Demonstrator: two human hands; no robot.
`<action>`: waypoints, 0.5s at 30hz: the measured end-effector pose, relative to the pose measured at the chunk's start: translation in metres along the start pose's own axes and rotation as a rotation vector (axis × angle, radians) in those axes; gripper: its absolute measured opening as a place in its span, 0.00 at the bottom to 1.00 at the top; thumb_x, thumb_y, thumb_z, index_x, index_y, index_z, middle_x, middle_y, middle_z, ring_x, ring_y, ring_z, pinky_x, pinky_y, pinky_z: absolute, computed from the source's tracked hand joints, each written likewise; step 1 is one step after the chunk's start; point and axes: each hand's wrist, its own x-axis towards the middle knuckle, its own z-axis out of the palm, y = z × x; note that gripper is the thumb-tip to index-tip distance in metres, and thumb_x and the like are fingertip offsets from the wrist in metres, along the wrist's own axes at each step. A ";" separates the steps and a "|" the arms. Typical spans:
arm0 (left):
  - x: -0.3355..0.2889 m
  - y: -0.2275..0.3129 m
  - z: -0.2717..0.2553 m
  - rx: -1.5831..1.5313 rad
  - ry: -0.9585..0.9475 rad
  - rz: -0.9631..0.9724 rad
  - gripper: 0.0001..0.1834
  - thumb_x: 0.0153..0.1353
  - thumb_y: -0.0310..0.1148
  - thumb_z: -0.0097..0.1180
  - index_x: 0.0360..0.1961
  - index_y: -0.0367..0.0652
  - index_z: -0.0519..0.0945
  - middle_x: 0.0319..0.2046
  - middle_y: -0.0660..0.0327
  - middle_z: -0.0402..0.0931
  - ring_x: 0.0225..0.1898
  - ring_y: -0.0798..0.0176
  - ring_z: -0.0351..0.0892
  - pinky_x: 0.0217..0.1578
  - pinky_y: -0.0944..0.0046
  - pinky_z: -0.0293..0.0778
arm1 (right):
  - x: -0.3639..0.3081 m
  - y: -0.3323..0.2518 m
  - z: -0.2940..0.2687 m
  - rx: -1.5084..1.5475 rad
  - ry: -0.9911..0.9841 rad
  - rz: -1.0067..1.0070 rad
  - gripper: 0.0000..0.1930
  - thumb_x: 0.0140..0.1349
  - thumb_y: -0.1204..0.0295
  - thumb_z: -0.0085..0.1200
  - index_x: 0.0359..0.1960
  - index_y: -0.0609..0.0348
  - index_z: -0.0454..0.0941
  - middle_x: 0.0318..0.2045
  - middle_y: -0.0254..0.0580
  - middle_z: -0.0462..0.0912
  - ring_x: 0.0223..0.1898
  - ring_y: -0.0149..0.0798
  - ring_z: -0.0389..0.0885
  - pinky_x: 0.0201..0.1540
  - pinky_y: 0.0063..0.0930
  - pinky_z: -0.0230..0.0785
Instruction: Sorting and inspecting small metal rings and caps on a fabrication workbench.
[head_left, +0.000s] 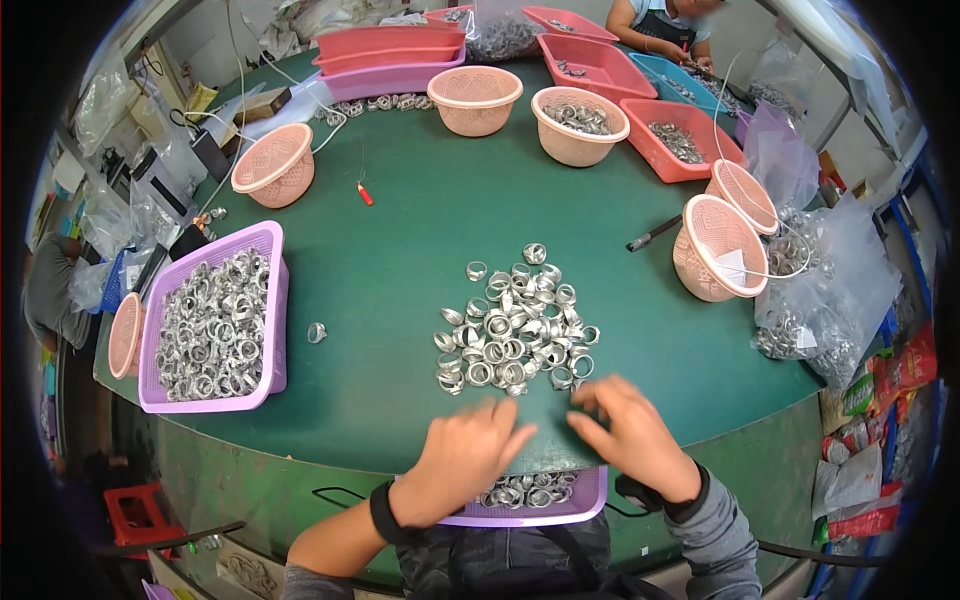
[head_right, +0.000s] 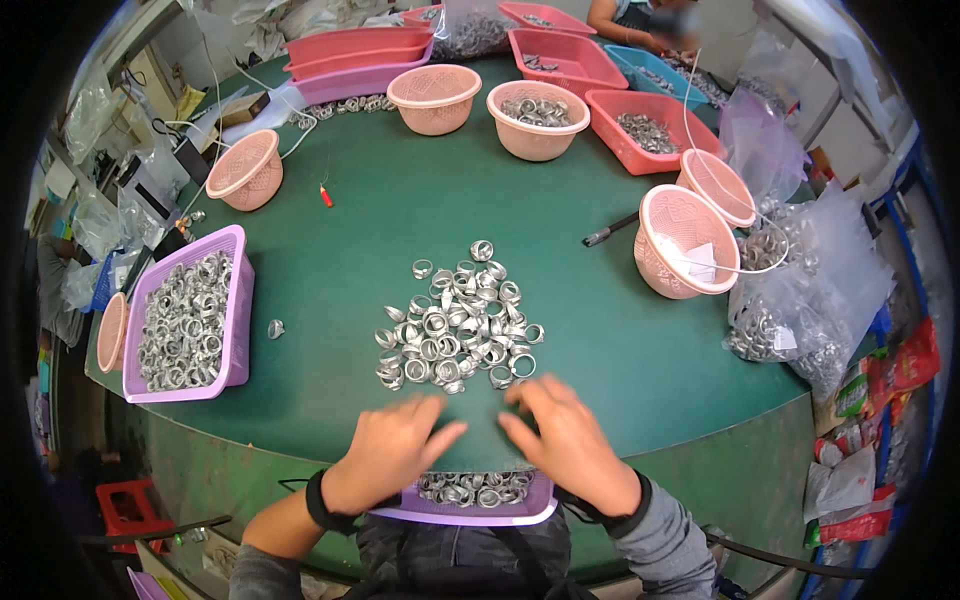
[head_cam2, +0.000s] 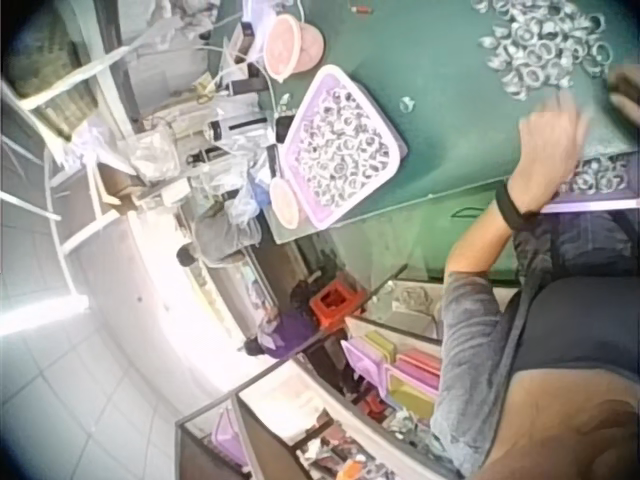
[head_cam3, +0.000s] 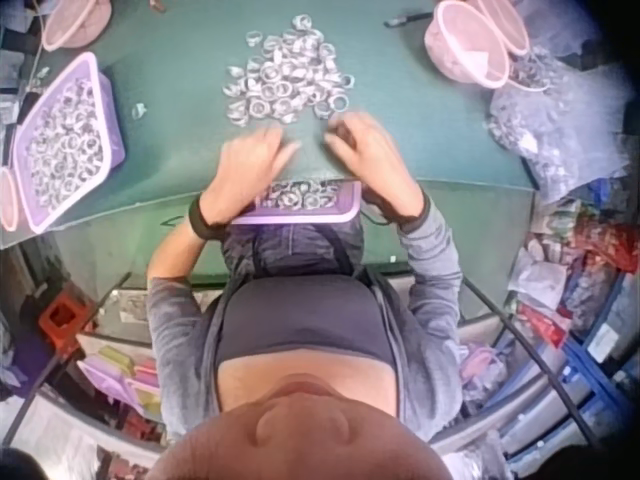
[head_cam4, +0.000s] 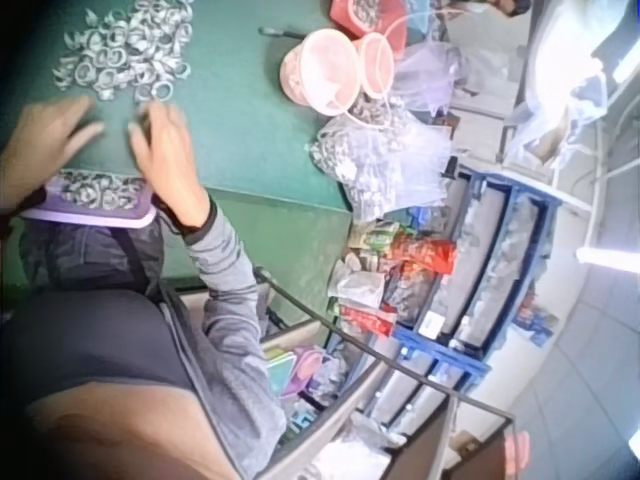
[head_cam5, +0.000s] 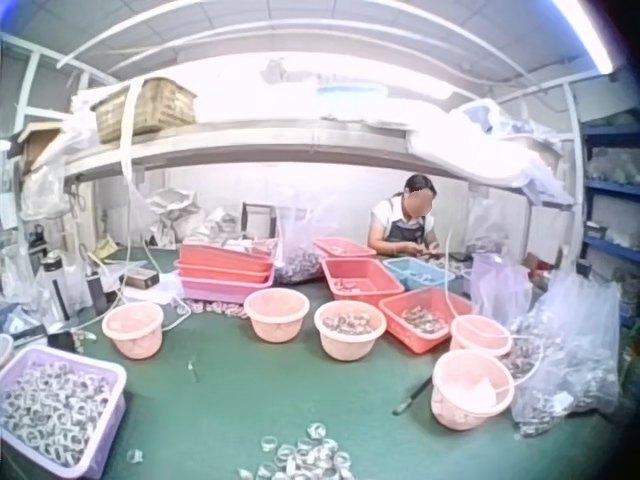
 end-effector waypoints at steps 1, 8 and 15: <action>0.008 0.000 0.003 0.070 0.110 -0.085 0.11 0.51 0.36 0.54 0.26 0.40 0.70 0.19 0.58 0.69 0.18 0.57 0.73 0.16 0.61 0.68 | 0.005 0.007 0.009 0.001 0.006 -0.004 0.12 0.49 0.74 0.54 0.37 0.63 0.70 0.29 0.45 0.72 0.32 0.45 0.72 0.34 0.33 0.65; -0.003 -0.001 0.016 0.128 -0.113 -0.045 0.07 0.51 0.30 0.52 0.30 0.38 0.71 0.21 0.55 0.71 0.18 0.54 0.74 0.17 0.59 0.70 | -0.004 -0.003 0.033 -0.022 -0.019 -0.194 0.17 0.46 0.80 0.53 0.40 0.62 0.69 0.39 0.48 0.67 0.40 0.50 0.68 0.42 0.35 0.63; -0.026 0.000 -0.006 -0.147 0.013 -0.080 0.07 0.49 0.31 0.57 0.27 0.41 0.74 0.20 0.60 0.72 0.18 0.56 0.73 0.18 0.62 0.69 | -0.015 0.008 0.031 -0.003 0.109 -0.181 0.14 0.45 0.78 0.56 0.35 0.63 0.70 0.30 0.44 0.72 0.36 0.47 0.72 0.39 0.33 0.66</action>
